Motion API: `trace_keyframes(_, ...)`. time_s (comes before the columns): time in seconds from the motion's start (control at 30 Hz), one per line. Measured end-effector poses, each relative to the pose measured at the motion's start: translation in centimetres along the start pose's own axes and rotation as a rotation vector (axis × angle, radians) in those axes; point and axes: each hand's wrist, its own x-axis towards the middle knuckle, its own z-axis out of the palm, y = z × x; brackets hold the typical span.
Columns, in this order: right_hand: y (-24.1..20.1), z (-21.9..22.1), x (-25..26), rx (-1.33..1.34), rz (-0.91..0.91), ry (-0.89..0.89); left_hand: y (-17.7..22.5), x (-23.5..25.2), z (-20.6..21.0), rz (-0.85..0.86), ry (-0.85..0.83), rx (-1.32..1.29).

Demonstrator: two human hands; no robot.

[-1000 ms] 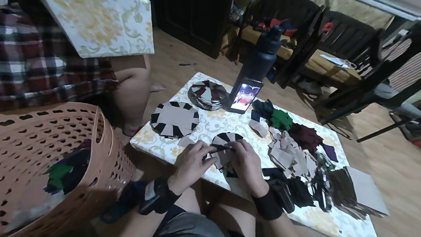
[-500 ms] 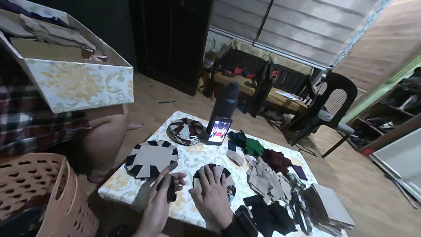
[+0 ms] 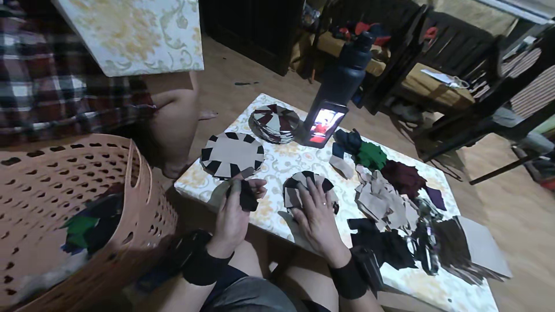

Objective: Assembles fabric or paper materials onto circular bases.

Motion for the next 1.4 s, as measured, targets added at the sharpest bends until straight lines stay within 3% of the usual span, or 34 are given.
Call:
trace_keyframes(0.13, -0.1, 0.8, 0.0, -0.117, -0.035, -0.112, 0.0, -0.2, 0.3, -0.086, -0.043, -0.103)
trace_keyframes(0.23, -0.7, 0.3, 0.0, -0.068, -0.057, -0.054, 0.5, -0.4, 0.7, -0.259, -0.042, -0.263)
trace_keyframes(0.3, -2.2, -0.4, 0.0, 0.140, -0.068, 0.029, 0.1, -0.7, 0.9, -0.288, -0.068, -0.283)
trace_keyframes(0.43, -6.2, -0.2, -0.4, 0.810, 0.025, 0.138, -1.1, -2.0, 1.9, -0.163, -0.178, -0.124)
trace_keyframes(0.53, -7.5, 0.8, -0.4, 1.053, 0.113, 0.241, -1.7, -2.8, 2.2, -0.119, -0.256, -0.078)
trace_keyframes(0.8, -6.9, 1.2, -1.5, 0.927, 0.089, 0.389, -1.3, -4.0, 2.5, -0.191, -0.165, 0.016)
trace_keyframes(1.13, -6.3, 1.8, -2.6, 0.877, 0.109, 0.402, -2.4, -5.1, 3.1, -0.161, -0.219, -0.080)
trace_keyframes(1.4, -5.8, 1.8, -2.6, 0.652, 0.001, 0.511, -3.2, -5.1, 3.0, -0.114, -0.265, -0.091)
